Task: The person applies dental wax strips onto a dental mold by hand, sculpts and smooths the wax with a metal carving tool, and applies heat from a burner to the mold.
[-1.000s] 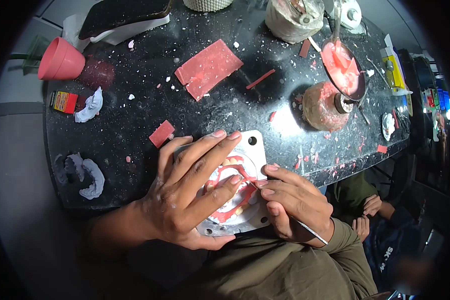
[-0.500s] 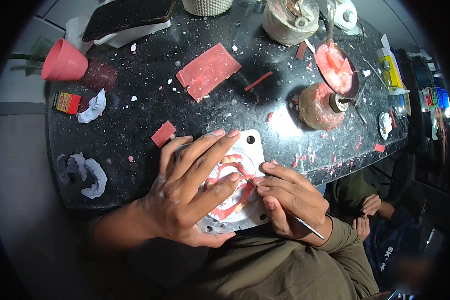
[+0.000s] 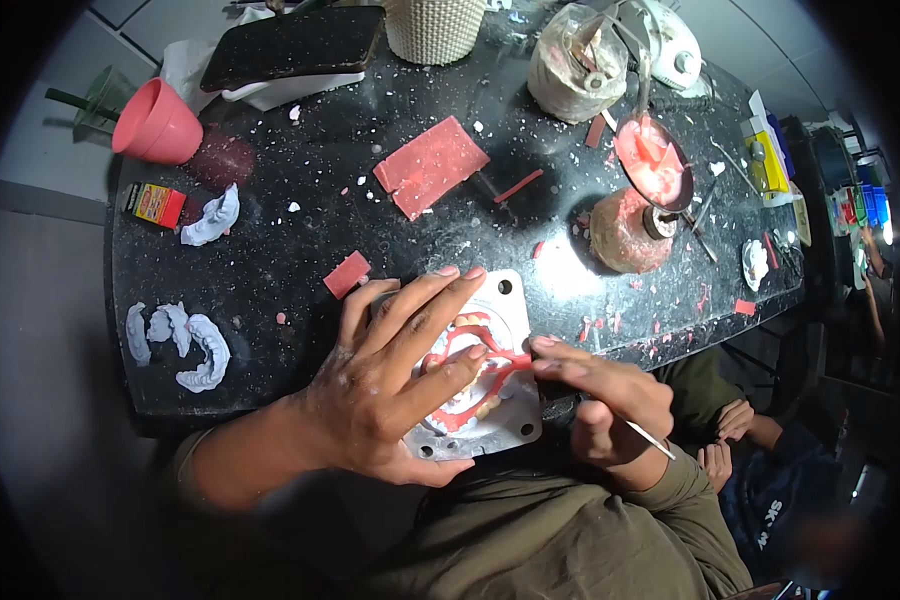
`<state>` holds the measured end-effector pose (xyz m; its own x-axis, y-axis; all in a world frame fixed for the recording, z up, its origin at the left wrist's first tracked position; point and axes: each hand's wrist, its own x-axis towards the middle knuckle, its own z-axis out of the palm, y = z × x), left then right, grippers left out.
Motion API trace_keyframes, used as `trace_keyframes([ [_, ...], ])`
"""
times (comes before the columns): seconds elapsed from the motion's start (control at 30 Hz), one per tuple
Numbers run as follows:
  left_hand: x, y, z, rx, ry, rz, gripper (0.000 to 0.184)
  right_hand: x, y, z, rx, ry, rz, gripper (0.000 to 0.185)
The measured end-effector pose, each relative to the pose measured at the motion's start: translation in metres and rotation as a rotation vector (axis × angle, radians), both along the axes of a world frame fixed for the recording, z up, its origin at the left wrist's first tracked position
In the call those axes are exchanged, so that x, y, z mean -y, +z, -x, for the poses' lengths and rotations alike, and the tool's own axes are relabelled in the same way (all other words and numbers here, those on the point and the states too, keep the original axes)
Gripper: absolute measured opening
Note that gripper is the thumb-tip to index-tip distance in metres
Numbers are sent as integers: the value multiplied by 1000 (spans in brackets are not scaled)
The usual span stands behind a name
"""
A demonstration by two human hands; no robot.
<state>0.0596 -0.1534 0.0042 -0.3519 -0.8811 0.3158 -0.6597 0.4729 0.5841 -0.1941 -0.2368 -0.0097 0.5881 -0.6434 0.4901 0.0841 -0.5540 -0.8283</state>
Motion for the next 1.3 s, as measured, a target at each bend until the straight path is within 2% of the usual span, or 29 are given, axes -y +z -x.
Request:
trace_keyframes([
  [0.03, 0, 0, 0, -3, 1, 3, 69, 0, 5, 4, -72, -44, 15, 31],
  [0.07, 0, 0, 0, -6, 0, 6, 69, 2, 9, 2, -72, -41, 18, 31],
  [0.17, 0, 1, 0, 7, 1, 8, 69, 14, 21, -14, -322, -81, 301, 30],
  [0.27, 0, 1, 1, 10, 2, 11, 69, 14, 20, -23, -354, -15, 359, 32],
  [0.4, 0, 1, 0, 24, -6, 31, 73, 15, 21, -20, -279, -81, 312, 34],
  [0.57, -1, -1, 0, 2, -1, 29, 72, 22, 41, -22, -410, -255, 368, 20],
  [0.63, 0, 1, 0, 7, 1, 26, 72, 16, 36, -18, -383, -46, 444, 21],
  [0.73, 0, 1, 0, 14, 7, 21, 72, 3, 32, -20, -430, 39, 497, 29],
  [1.13, -1, 2, 1, 18, 11, 3, 72, 6, 41, -20, -605, 54, 688, 31],
  [1.3, -2, 1, 0, 7, 20, 3, 70, 7, 35, -16, -570, 34, 753, 32],
])
